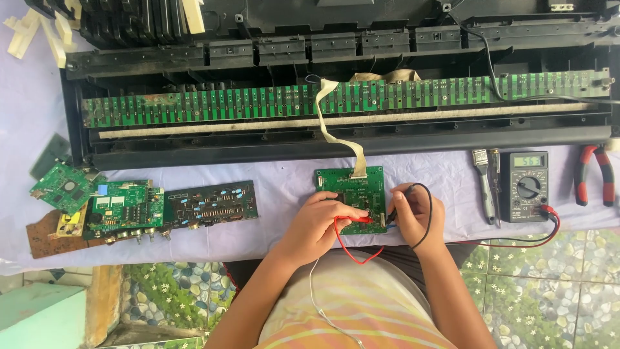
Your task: Testing a circuit board from an electronic keyboard using a digital multimeter to identify faulty components.
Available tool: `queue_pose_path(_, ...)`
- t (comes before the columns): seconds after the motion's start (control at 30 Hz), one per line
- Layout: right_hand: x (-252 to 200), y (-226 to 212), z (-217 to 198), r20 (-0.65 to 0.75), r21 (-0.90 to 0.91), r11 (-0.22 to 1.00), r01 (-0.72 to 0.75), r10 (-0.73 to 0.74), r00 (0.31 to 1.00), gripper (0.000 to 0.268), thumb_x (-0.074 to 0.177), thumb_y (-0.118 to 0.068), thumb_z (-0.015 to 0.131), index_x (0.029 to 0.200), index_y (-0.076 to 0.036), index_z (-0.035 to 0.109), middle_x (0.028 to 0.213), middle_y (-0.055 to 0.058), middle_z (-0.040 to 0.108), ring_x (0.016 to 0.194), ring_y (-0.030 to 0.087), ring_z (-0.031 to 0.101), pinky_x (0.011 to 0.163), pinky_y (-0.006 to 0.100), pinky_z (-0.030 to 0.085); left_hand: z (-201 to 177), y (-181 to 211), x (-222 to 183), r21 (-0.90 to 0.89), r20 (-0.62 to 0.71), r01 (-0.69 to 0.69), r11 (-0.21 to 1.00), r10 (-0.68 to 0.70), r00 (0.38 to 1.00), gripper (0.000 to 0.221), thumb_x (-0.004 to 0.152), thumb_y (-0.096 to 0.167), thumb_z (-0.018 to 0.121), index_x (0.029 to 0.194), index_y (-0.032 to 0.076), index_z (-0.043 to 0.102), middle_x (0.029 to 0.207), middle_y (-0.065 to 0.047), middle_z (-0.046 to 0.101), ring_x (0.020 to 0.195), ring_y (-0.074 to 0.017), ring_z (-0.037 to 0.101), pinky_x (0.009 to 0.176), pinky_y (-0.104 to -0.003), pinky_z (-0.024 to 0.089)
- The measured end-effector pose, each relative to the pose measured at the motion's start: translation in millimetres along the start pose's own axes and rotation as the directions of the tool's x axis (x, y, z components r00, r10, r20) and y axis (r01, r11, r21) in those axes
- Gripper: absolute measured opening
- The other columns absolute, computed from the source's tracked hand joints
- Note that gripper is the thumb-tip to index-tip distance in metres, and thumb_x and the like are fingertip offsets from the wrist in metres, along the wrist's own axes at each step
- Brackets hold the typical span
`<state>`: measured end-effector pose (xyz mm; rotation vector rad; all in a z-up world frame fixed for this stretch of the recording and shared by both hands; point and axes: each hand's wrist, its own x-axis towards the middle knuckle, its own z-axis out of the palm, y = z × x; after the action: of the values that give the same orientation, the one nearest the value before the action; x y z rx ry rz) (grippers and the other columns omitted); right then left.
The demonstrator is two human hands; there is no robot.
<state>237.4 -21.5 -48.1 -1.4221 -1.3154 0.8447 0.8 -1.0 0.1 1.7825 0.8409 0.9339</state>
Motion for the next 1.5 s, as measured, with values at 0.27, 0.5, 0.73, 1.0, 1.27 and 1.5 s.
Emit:
queue_pose_path(0.27, 1.9, -0.1, -1.4, -0.145, 0.069, 0.998, -0.01, 0.02, 0.989, 0.02, 0.107, -0.016, 0.058, 0.107, 0.003, 0.065, 0.066, 0.01, 0.067, 0.04, 0.016, 0.06, 0.043, 0.027, 0.053, -3.6, 5.1, 5.1, 0.019, 0.006, 0.01, 1.0, -0.01, 1.0, 0.009, 0.105, 0.014, 0.057, 0.106, 0.016, 0.066, 0.109, 0.001, 0.078, 0.096, -0.0218, 0.075, 0.108, -0.041, 0.041)
queue_pose_path(0.5, -1.2, 10.4, -3.5, -0.085, 0.169, 0.985, -0.037, 0.052, 0.995, 0.019, 0.107, -0.012, 0.054, 0.109, 0.005, 0.063, 0.064, 0.011, 0.065, 0.039, 0.016, 0.06, 0.041, 0.027, 0.052, -4.4, 5.9, 6.3, 0.012, 0.014, 0.025, 1.0, -0.025, 1.0, 0.01, 0.105, 0.013, 0.056, 0.107, 0.015, 0.066, 0.109, 0.0, 0.078, 0.096, -0.0231, 0.076, 0.108, -0.042, 0.041)
queue_pose_path(0.73, 3.3, 2.9, -1.2, -0.139, 0.073, 0.997, 0.01, 0.0, 0.99, 0.025, 0.107, -0.015, 0.056, 0.118, 0.007, 0.062, 0.069, 0.012, 0.066, 0.042, 0.016, 0.06, 0.044, 0.028, 0.054, -3.8, 3.8, 5.8, 0.018, 0.013, 0.028, 0.999, -0.028, 1.0, 0.01, 0.106, 0.014, 0.056, 0.108, 0.016, 0.065, 0.11, 0.002, 0.078, 0.097, -0.0215, 0.076, 0.108, -0.041, 0.041)
queue_pose_path(1.0, 1.3, 5.9, -0.1, -0.034, 0.081, 0.996, 0.042, -0.039, 0.999, 0.025, 0.102, -0.011, 0.062, 0.117, 0.009, 0.066, 0.066, 0.01, 0.068, 0.041, 0.016, 0.062, 0.044, 0.029, 0.054, -3.3, 1.4, 4.3, 0.027, 0.014, 0.017, 0.999, -0.018, 1.0, 0.01, 0.105, 0.015, 0.056, 0.108, 0.016, 0.066, 0.109, 0.002, 0.078, 0.095, -0.0218, 0.076, 0.107, -0.041, 0.041)
queue_pose_path(1.27, 0.3, 9.4, -5.3, -0.062, 0.14, 0.989, 0.038, -0.03, 0.998, 0.025, 0.105, -0.011, 0.054, 0.118, 0.008, 0.064, 0.063, 0.011, 0.064, 0.039, 0.015, 0.058, 0.041, 0.027, 0.051, -2.5, -2.6, 2.7, 0.04, 0.012, -0.006, 0.999, 0.006, 1.0, 0.009, 0.105, 0.014, 0.057, 0.108, 0.016, 0.066, 0.109, 0.002, 0.077, 0.095, -0.0221, 0.075, 0.107, -0.042, 0.042)
queue_pose_path(1.5, 1.3, 9.9, -6.0, -0.092, 0.088, 0.996, 0.021, -0.013, 0.996, 0.026, 0.107, -0.014, 0.054, 0.116, 0.007, 0.066, 0.063, 0.01, 0.065, 0.041, 0.017, 0.058, 0.043, 0.027, 0.05, -3.5, -3.4, 1.7, 0.043, 0.01, -0.012, 0.999, 0.011, 1.0, 0.009, 0.104, 0.013, 0.058, 0.108, 0.016, 0.066, 0.108, 0.001, 0.077, 0.095, -0.0218, 0.075, 0.107, -0.041, 0.042)
